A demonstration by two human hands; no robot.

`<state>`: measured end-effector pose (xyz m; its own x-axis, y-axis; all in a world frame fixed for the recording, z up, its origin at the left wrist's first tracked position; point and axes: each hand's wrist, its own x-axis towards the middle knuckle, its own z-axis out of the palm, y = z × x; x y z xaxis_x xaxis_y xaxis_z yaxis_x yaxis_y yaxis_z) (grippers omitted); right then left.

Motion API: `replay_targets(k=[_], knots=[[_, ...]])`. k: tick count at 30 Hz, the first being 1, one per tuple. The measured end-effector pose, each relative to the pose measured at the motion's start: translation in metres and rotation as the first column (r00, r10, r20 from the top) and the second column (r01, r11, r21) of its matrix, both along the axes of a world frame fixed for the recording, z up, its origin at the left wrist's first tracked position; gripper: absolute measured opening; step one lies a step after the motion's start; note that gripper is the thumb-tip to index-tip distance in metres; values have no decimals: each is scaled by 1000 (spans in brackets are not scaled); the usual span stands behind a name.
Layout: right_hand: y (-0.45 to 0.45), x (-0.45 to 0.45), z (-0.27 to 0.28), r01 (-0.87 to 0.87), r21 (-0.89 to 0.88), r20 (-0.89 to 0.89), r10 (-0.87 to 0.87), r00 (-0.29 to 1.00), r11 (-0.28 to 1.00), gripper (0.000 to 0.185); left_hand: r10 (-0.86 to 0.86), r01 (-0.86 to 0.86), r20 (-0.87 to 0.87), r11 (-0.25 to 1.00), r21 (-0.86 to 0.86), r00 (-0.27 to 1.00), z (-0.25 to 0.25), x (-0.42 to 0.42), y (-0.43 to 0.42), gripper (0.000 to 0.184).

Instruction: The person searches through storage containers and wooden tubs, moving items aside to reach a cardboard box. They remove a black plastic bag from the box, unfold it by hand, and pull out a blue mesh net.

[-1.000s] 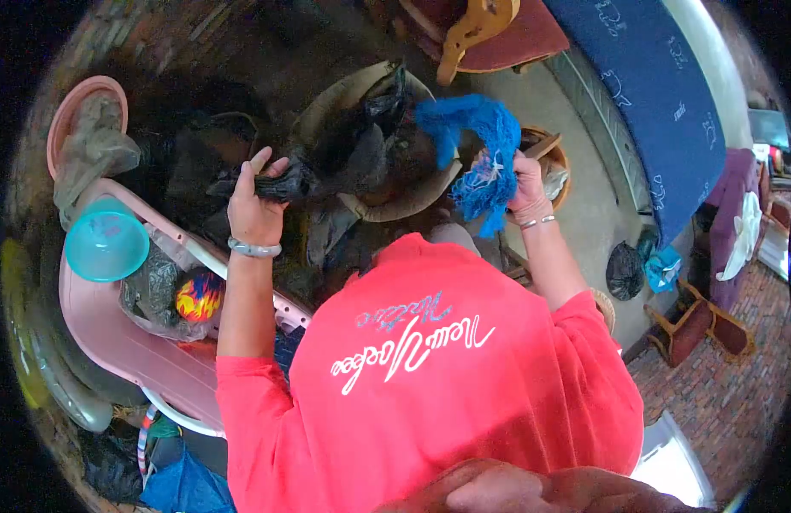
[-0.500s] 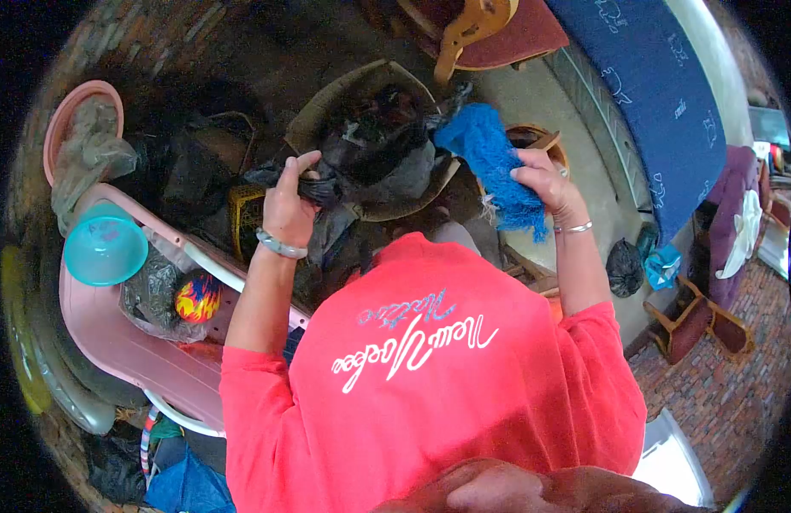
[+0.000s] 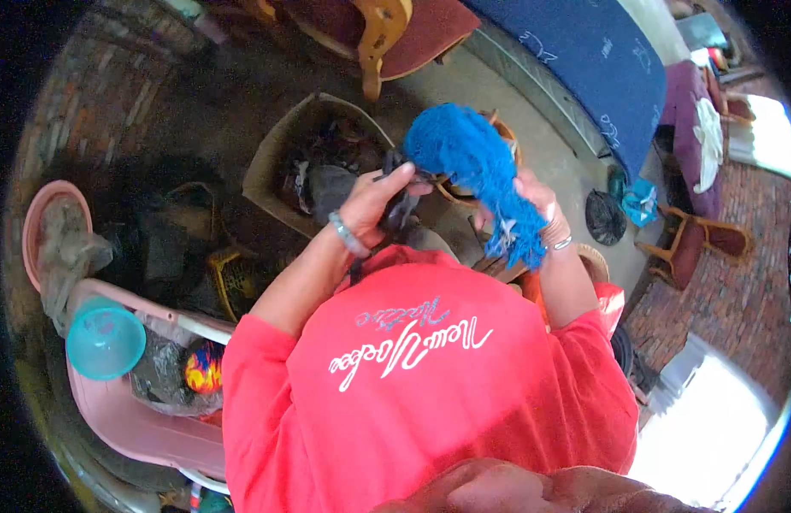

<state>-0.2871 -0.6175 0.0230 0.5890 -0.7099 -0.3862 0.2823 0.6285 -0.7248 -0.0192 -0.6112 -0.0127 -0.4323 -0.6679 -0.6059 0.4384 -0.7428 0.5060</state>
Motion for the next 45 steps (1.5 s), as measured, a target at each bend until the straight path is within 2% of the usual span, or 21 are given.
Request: replay_targets(k=[1,2,4,7,8,10,11,12,14,16,19,20,21,22,24,26,29,30,32,37,45], knots=[[10,7,12,-27,29,-32,28,999,999,56,4,17,-170,992,124,985,-7,-8,-6,35],[19,14,22,-52,57,-62,55,997,997,58,-15,36,-172,993,114,985,-9,-14,-14,35],[26,14,27,-79,-1,-75,79,994,997,51,219,-133,-398,963,232,891,-7,-26,-27,37],[25,3,32,-432,-290,-429,287,857,854,32,240,-198,-384,969,145,892,-2,-27,-42,26],[23,-8,22,-421,-299,-424,276,863,857,32,259,-255,-332,965,56,907,-4,-28,-48,23],[24,-41,-17,-599,-375,-801,78,593,708,26,293,-300,-311,954,26,904,-2,-26,-57,21],[28,-57,-30,-546,-432,-819,-59,571,717,25,323,-356,-317,933,-49,892,0,-27,-60,21],[28,-73,-44,-542,-445,-812,-68,579,713,25,354,-411,-325,903,-125,877,3,-31,-62,21],[31,-103,-66,-307,-595,-724,-330,607,743,26,388,-440,-301,889,-127,871,12,-43,-58,25],[22,-127,-72,-376,-547,-774,-281,567,748,35,342,-393,-239,895,-211,909,-2,-59,-59,26],[6,-128,-50,-386,-681,-658,-289,695,623,48,165,-225,-249,946,-234,954,10,-100,-57,28],[-1,-115,-40,-76,-652,-430,-285,857,755,54,53,-115,-256,965,-236,965,17,-113,-56,29],[-7,-107,-33,213,-504,-159,-333,930,837,60,-19,-46,-256,968,-247,966,22,-126,-57,30],[-10,-103,-32,230,-505,-153,-348,925,832,60,-36,-29,-251,968,-250,967,25,-137,-57,30],[-18,-97,-28,324,-110,221,-294,930,940,57,-125,91,-96,951,-295,988,30,-155,-58,25],[-23,-100,-24,379,-104,162,-360,919,920,48,-124,104,-52,951,-291,991,31,-162,-60,22],[-28,-130,-24,726,14,104,-723,683,688,28,90,-88,4,978,-187,996,26,-165,-69,18],[-30,-145,-25,731,11,105,-727,678,683,28,173,-168,12,968,-188,985,29,-163,-73,20],[-32,-178,-29,860,9,146,-852,503,510,23,287,-274,26,935,-228,958,30,-161,-80,24],[-30,-241,-50,928,27,177,-916,361,372,22,409,-426,-121,878,-220,905,8,-143,-109,28],[-28,-267,-54,951,11,156,-940,303,309,17,357,-356,-55,884,-304,933,15,-133,-126,25]])
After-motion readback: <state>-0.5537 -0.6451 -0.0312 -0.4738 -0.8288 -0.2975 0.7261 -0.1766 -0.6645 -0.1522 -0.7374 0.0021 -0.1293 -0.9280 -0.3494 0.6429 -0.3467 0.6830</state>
